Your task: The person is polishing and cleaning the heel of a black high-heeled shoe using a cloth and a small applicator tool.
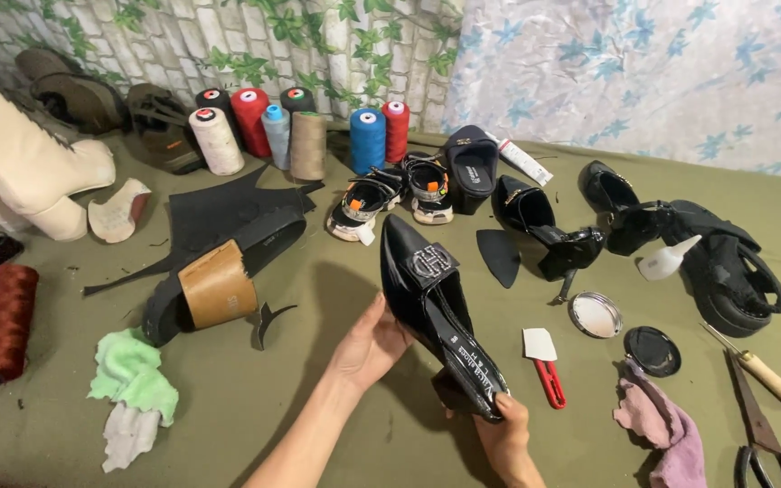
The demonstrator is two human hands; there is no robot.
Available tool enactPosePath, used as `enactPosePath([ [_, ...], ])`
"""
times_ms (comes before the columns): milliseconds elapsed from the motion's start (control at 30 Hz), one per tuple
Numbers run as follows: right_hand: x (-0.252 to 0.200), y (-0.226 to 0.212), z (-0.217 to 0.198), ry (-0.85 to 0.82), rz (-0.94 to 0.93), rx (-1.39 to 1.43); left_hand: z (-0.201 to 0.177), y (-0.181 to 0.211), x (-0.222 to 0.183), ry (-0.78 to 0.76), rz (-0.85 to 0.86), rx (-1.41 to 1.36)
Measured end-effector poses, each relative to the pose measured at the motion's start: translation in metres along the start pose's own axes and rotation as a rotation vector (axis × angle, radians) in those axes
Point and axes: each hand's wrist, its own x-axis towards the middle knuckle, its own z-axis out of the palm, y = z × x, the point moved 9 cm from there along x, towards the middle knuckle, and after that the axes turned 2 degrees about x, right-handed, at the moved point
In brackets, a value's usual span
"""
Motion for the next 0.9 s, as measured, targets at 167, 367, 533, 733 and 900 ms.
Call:
enactPosePath([
  [167,0.015,-0.031,0.041,0.035,0.178,-0.044,-0.023,-0.005,0.003,0.086,-0.033,-0.065],
  [367,0.023,-0.043,0.06,-0.044,0.197,0.048,-0.018,0.003,0.004,0.016,0.004,0.034],
  [533,0.023,-0.046,0.055,0.006,0.17,0.086,-0.011,0.007,0.001,0.061,0.009,0.077],
  [733,0.021,-0.04,0.047,0.045,0.191,0.135,-0.02,0.006,0.004,0.076,0.015,0.021],
  [900,0.022,-0.045,0.054,0.022,0.176,0.139,-0.017,0.007,0.003,0.088,0.037,0.075],
])
